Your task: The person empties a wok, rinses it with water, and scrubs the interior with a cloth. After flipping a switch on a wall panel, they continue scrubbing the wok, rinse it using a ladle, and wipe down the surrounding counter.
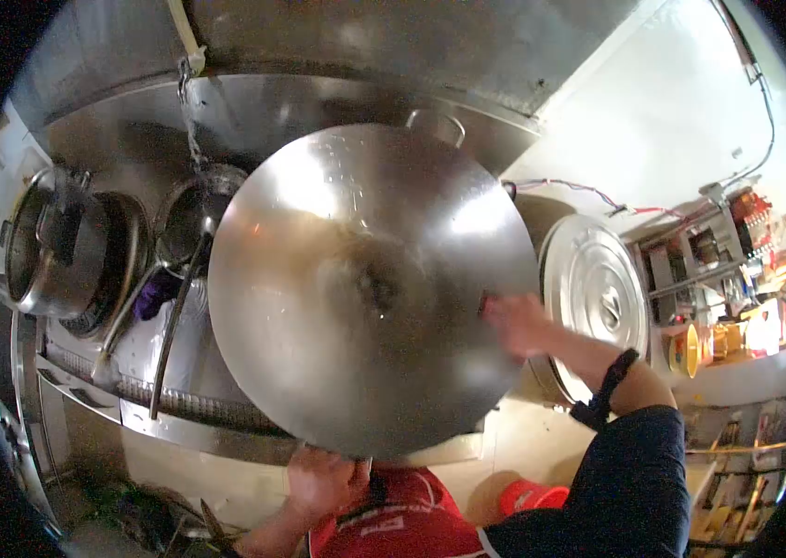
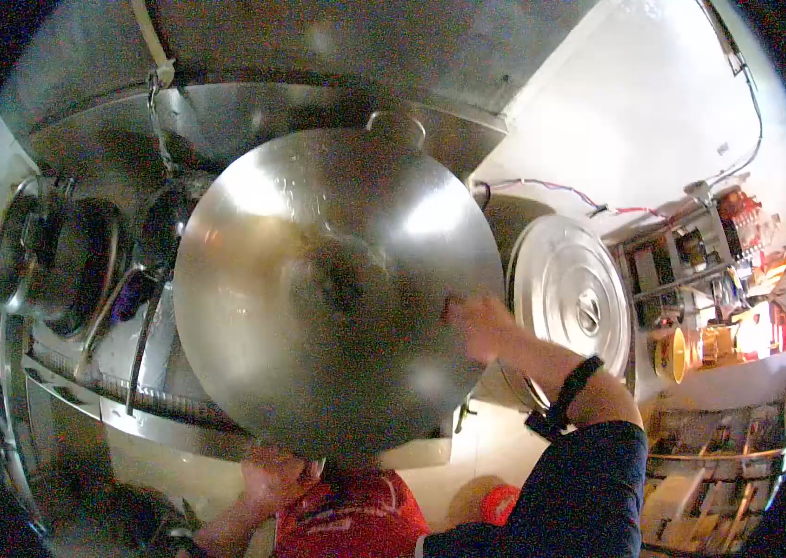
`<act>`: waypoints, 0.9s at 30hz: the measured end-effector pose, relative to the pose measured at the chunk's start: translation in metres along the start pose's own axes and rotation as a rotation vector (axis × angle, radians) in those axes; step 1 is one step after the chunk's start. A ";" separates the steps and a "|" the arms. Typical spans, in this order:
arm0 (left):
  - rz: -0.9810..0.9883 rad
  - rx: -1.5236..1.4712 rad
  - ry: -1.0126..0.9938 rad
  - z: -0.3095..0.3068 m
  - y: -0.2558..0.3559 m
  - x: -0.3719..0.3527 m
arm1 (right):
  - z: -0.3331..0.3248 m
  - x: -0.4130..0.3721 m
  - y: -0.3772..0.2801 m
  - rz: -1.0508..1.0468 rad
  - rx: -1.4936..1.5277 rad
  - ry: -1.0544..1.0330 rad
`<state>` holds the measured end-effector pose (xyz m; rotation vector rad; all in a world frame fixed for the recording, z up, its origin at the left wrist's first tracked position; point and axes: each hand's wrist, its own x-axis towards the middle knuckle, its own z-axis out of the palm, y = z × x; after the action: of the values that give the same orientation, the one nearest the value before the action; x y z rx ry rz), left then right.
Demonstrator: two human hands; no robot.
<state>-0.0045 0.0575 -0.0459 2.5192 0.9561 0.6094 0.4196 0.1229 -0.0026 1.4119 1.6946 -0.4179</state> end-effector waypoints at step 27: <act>0.000 -0.158 -0.020 -0.018 0.006 -0.007 | -0.018 0.183 -0.025 0.179 0.295 0.756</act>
<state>-0.0154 0.0519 -0.0292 2.3820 0.8654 0.6322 0.3929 0.2432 -0.1414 2.0975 2.1184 -0.0149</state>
